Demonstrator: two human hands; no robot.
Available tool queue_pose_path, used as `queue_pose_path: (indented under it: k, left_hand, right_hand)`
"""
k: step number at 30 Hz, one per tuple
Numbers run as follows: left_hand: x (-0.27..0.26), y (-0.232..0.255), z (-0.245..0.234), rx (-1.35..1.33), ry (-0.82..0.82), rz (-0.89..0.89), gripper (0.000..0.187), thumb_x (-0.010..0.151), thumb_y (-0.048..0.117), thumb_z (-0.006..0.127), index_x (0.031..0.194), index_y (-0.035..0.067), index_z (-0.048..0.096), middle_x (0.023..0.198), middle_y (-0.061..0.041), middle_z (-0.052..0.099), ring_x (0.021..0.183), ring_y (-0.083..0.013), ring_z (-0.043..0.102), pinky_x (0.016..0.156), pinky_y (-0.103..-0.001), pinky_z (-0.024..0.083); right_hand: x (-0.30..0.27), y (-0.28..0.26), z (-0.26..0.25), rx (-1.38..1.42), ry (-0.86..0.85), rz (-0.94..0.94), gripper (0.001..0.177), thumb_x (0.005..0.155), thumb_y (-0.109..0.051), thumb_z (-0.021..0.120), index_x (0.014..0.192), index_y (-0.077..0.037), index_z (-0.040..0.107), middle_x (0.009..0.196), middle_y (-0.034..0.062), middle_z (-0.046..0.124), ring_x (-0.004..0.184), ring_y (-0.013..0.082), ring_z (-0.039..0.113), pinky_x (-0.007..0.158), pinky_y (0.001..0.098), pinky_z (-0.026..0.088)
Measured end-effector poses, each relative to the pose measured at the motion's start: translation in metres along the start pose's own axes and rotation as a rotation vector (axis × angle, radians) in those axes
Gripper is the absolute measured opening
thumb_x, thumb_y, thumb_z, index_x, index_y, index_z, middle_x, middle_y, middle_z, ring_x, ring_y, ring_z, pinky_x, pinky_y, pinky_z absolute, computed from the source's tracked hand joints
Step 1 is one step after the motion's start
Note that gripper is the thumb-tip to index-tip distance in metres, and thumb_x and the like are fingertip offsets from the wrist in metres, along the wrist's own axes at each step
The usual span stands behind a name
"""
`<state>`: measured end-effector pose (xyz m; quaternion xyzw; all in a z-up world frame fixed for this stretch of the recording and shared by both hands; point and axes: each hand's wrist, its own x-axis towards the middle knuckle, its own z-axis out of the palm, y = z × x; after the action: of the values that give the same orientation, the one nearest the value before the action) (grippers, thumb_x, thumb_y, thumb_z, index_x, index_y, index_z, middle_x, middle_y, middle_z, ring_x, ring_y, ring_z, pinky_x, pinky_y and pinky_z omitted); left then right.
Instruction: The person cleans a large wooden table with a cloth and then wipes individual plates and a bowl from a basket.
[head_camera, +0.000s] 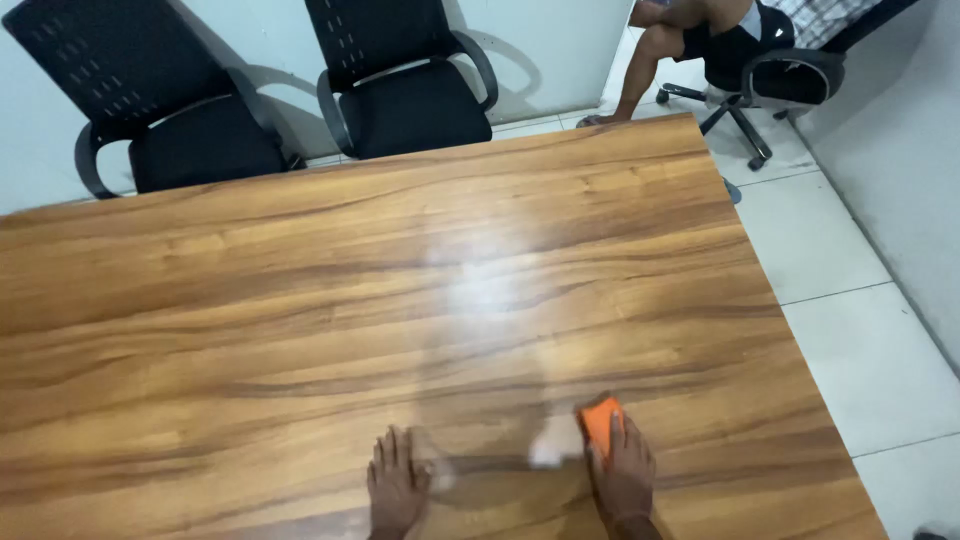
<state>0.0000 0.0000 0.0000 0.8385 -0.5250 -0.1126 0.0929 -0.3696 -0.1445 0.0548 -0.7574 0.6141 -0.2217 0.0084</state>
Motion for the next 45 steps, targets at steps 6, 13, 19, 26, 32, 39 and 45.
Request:
queue_pose_path:
  k: [6,13,19,26,32,39,45]
  left_hand:
    - [0.012,0.037,-0.009,0.140,-0.235,-0.216,0.113,0.073,0.069,0.072,0.160,0.027,0.013,0.169,-0.017,0.006,0.155,-0.0448,0.009,0.120,-0.065,0.022]
    - [0.020,0.032,0.007,0.282,-0.403,-0.271,0.116,0.075,0.074,0.072,0.161,0.030,0.008,0.170,-0.017,0.002,0.157,-0.0432,0.007,0.121,-0.063,0.022]
    - [0.019,0.032,0.017,0.463,-0.344,-0.247,0.124,0.066,0.081,0.070,0.161,0.029,0.008,0.170,-0.017,0.006,0.157,-0.0394,0.014,0.120,-0.060,0.031]
    - [0.016,0.020,0.041,0.610,-0.269,-0.210,0.130,0.058,0.089,0.064,0.163,0.031,0.014,0.170,-0.019,0.014,0.153,-0.0413,0.024,0.115,-0.061,0.037]
    - [0.018,0.022,0.042,0.731,-0.283,-0.147,0.123,0.065,0.092,0.055,0.162,0.027,0.018,0.168,-0.026,0.017,0.151,-0.0456,0.028,0.109,-0.061,0.042]
    - [0.018,0.001,0.073,0.686,-0.118,-0.130,0.113,0.069,0.093,0.045,0.160,0.029,0.029,0.166,-0.023,0.029,0.148,-0.0476,0.038,0.101,-0.068,0.045]
    - [0.050,-0.064,0.135,0.425,0.446,0.010,0.107,0.062,0.086,0.044,0.150,0.025,0.051,0.148,-0.024,0.051,0.126,-0.0498,0.050,0.085,-0.071,0.048]
  right_hand:
    - [0.108,0.043,0.024,-0.162,-0.098,0.374,0.075,0.098,-0.047,0.061,0.159,-0.008,0.042,0.153,0.0196,0.050,0.134,0.0398,0.050,0.110,0.0532,0.041]
    - [0.239,-0.010,0.127,0.010,-0.016,0.124,0.095,0.084,-0.053,0.069,0.153,0.004,0.037,0.154,0.0257,0.044,0.139,0.0429,0.043,0.117,0.0533,0.033]
    - [0.124,-0.121,0.145,0.106,-0.220,-0.419,0.078,0.088,-0.025,0.071,0.154,0.002,0.038,0.159,0.0196,0.042,0.148,0.0364,0.039,0.125,0.0512,0.028]
    - [0.035,-0.031,0.077,0.445,-0.423,-0.457,0.082,0.076,-0.033,0.081,0.146,-0.009,0.047,0.146,0.0194,0.050,0.128,0.0420,0.048,0.105,0.0568,0.038]
    - [0.209,0.072,0.080,-0.132,-0.051,0.050,0.090,0.081,-0.047,0.071,0.152,-0.001,0.044,0.145,0.0235,0.052,0.130,0.0413,0.051,0.108,0.0557,0.041]
    - [0.353,0.008,0.210,0.014,0.082,0.049,0.085,0.093,-0.045,0.065,0.157,0.001,0.034,0.165,0.0220,0.035,0.149,0.0385,0.035,0.118,0.0559,0.026]
    - [0.195,-0.126,0.192,0.341,-0.350,-0.431,0.076,0.085,-0.032,0.070,0.150,-0.001,0.045,0.154,0.0200,0.043,0.144,0.0387,0.038,0.118,0.0509,0.030]
